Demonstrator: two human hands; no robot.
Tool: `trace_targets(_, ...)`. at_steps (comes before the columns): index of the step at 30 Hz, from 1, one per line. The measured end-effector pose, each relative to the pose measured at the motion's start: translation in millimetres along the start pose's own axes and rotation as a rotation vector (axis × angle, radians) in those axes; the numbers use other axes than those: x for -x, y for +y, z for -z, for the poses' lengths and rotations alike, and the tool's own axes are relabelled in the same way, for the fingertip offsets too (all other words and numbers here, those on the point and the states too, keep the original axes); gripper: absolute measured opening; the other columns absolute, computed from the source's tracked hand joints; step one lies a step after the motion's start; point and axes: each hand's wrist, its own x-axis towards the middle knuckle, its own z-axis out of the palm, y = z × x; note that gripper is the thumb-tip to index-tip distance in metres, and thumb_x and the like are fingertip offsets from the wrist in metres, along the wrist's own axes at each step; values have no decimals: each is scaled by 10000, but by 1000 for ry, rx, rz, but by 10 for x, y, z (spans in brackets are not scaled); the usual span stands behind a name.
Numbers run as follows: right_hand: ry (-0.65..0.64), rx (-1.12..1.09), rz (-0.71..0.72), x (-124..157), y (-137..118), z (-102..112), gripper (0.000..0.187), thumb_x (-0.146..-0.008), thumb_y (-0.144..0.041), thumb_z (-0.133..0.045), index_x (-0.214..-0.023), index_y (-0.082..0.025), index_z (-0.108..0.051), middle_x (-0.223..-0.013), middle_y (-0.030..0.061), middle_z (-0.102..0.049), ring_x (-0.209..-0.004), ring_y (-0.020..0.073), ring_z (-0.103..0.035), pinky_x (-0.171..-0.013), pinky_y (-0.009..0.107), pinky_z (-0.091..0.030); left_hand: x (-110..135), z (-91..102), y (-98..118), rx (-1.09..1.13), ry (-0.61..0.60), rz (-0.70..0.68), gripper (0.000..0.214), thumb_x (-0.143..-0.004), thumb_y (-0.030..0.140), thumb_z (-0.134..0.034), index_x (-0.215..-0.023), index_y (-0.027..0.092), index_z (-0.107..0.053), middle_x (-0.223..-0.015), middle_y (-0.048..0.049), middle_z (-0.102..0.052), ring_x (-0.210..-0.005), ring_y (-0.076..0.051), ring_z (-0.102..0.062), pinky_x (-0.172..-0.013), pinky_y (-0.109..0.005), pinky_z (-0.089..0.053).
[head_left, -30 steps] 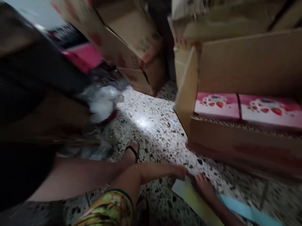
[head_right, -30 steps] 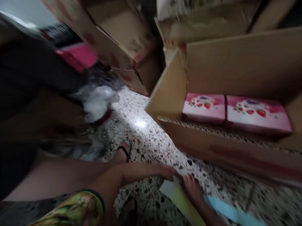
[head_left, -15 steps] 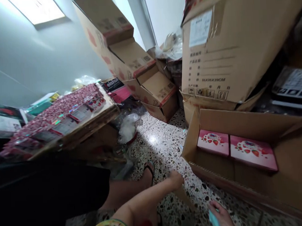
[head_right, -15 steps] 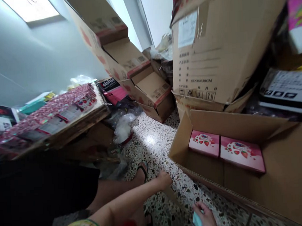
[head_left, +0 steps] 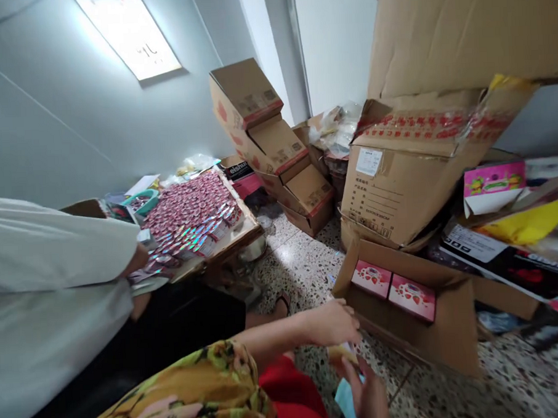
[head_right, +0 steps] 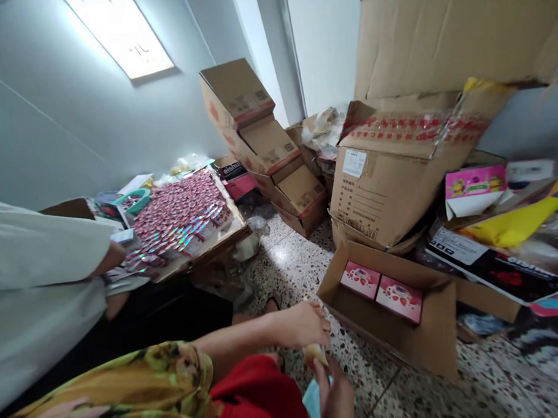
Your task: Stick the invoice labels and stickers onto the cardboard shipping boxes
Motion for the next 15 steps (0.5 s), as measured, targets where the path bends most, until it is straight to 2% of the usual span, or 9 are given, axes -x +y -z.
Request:
trace_targets(2, -18, -40, -33, -56, -548, 199, 463, -752, -662, -631, -818, -225, -768, -918, 141, -775, -884, 344, -740, -801, 411, -603, 72, 397, -24, 33, 130, 51, 88, -933, 283, -627, -905, 247, -702, -950, -60, -731, -985, -221, -658, -884, -372, -487)
trace_targets(3, -16, -86, -45, -122, -794, 290, 471, -725, -670, -665, -812, -218, -769, -921, 132, -776, -876, 334, -737, -798, 398, -600, 117, 549, -54, 75, 242, 116, 124, -955, 313, -597, -1000, 270, -704, -1057, -70, -728, -1082, -229, -640, -974, -396, -470)
trace_targets(5, -12, -233, -95, -323, -1212, 444, 518, -647, -682, -744, -836, -201, -768, -928, 111, -779, -849, 311, -731, -769, 379, -601, 221, 753, -179, 203, 567, 284, 293, -964, 407, -573, -1235, 318, -641, -1305, -97, -652, -1277, -261, -555, -1107, -463, -413)
trace_targets(7, -2, -409, -164, -602, -1549, 559, 571, -579, -685, -803, -867, -194, -757, -907, 84, -778, -782, 273, -725, -689, 348, -601, 332, 835, -433, 346, 911, 454, 487, -937, 480, -594, -1394, 324, -526, -1450, -127, -545, -1379, -292, -473, -1146, -517, -388)
trace_targets(8, 6, -478, -189, -768, -1706, 607, 582, -560, -680, -824, -879, -199, -749, -877, 68, -775, -725, 245, -715, -625, 322, -590, 388, 840, -622, 421, 1035, 526, 540, -925, 492, -607, -1421, 311, -493, -1471, -140, -521, -1385, -299, -466, -1133, -523, -405)
trace_targets(10, 12, -553, -186, -1148, -2033, 695, 578, -543, -673, -851, -875, -215, -730, -797, 41, -756, -603, 190, -670, -496, 262, -531, 502, 805, -1120, 593, 1188, 686, 564, -911, 480, -624, -1417, 282, -474, -1456, -146, -526, -1347, -292, -500, -1070, -489, -462)
trace_targets(12, -8, -563, -135, -1597, -2408, 784, 556, -554, -672, -857, -848, -222, -714, -769, 37, -742, -536, 157, -623, -432, 232, -475, 632, 753, -1729, 826, 1284, 894, 542, -906, 491, -616, -1371, 243, -490, -1381, -148, -575, -1255, -276, -563, -971, -421, -514)
trace_targets(15, -58, -522, 1, -2401, -3029, 877, 563, -595, -692, -831, -865, -213, -712, -899, 70, -758, -498, 121, -563, -401, 223, -427, 868, 718, -2650, 1108, 1453, 1219, 460, -969, 502, -505, -1315, 199, -495, -1251, -138, -626, -1081, -216, -624, -845, -320, -524)
